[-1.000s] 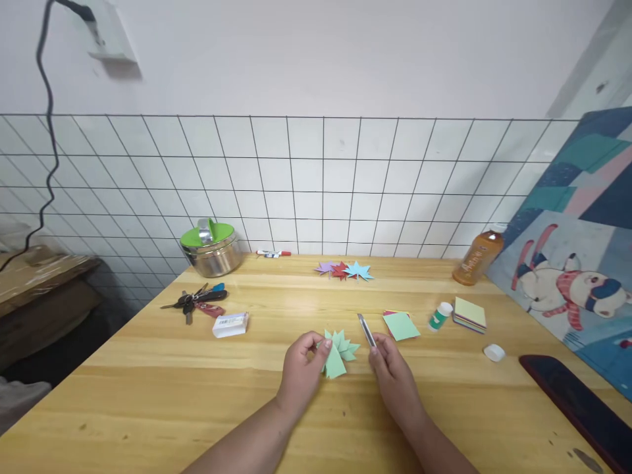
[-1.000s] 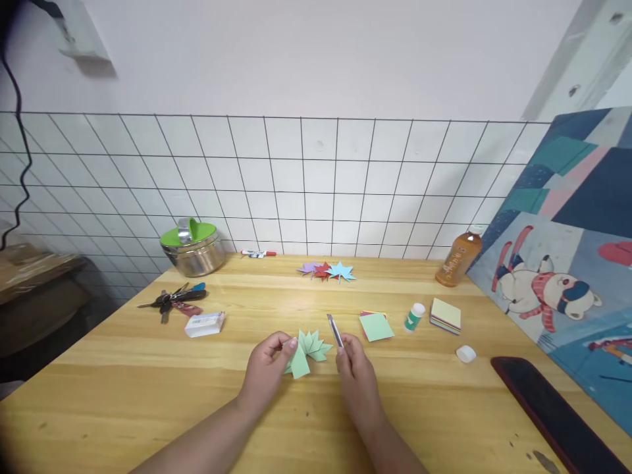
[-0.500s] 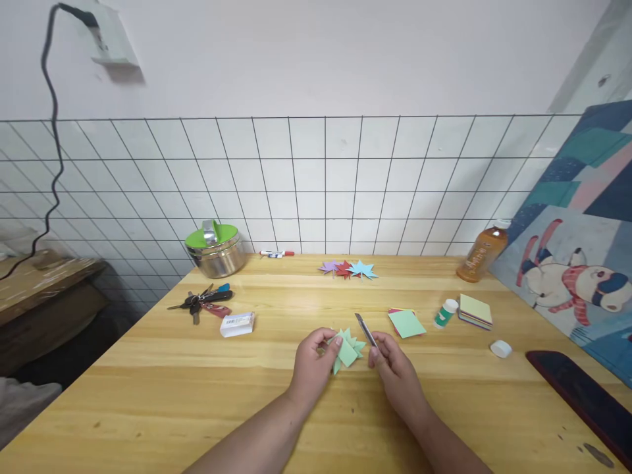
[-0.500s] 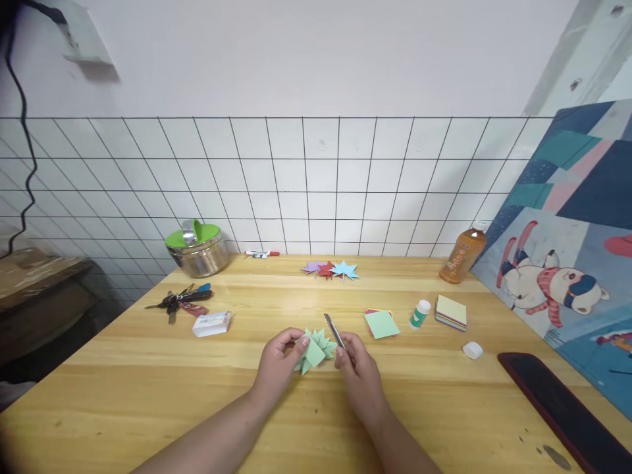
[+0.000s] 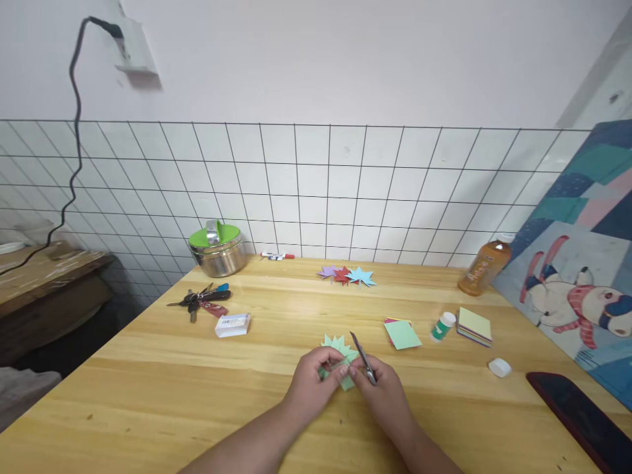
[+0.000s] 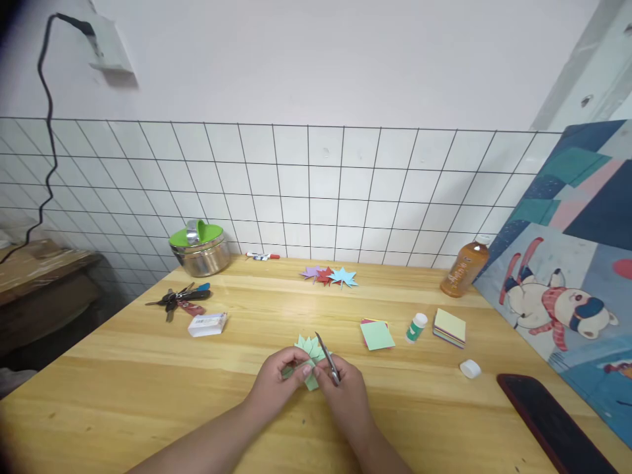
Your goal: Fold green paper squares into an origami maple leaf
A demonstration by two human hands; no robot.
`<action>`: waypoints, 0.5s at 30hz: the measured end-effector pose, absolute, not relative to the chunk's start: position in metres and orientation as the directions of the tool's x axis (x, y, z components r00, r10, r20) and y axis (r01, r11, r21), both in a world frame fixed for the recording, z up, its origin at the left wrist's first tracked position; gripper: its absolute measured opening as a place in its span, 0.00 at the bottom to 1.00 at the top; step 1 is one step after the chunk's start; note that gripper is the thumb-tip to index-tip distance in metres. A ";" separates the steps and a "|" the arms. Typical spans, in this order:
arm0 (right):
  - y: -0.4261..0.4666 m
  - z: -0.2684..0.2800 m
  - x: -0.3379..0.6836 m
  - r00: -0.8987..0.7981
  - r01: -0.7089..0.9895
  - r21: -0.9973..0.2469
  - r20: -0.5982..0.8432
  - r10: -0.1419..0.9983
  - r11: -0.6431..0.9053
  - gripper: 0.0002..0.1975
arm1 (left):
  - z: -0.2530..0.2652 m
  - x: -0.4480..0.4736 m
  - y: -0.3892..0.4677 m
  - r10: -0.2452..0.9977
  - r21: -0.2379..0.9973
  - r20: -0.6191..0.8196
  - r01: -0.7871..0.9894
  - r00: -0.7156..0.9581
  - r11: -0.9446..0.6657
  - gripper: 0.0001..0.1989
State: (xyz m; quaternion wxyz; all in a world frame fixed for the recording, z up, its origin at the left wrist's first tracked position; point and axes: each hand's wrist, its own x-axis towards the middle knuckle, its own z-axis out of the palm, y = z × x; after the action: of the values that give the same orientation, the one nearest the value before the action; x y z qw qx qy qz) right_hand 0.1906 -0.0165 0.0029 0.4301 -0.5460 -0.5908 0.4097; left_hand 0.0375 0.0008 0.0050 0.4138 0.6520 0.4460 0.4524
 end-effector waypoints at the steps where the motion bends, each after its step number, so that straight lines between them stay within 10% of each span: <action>1: -0.017 0.003 0.190 -0.034 0.294 -0.954 0.059 0.998 0.067 0.13 | 0.005 0.038 0.001 0.956 0.940 0.219 0.220 0.197 -0.261 0.07; 15: -0.022 0.003 0.191 0.025 0.364 -0.931 0.051 0.998 0.038 0.13 | 0.004 0.035 0.003 0.976 0.986 0.164 0.010 0.141 -0.167 0.13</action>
State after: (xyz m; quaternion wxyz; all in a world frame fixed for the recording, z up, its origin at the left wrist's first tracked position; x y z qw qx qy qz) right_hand 0.1909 -0.0218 0.0030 0.4186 -0.5808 -0.5864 0.3789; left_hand 0.0353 0.0033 0.0035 0.4849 0.5790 0.4260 0.4982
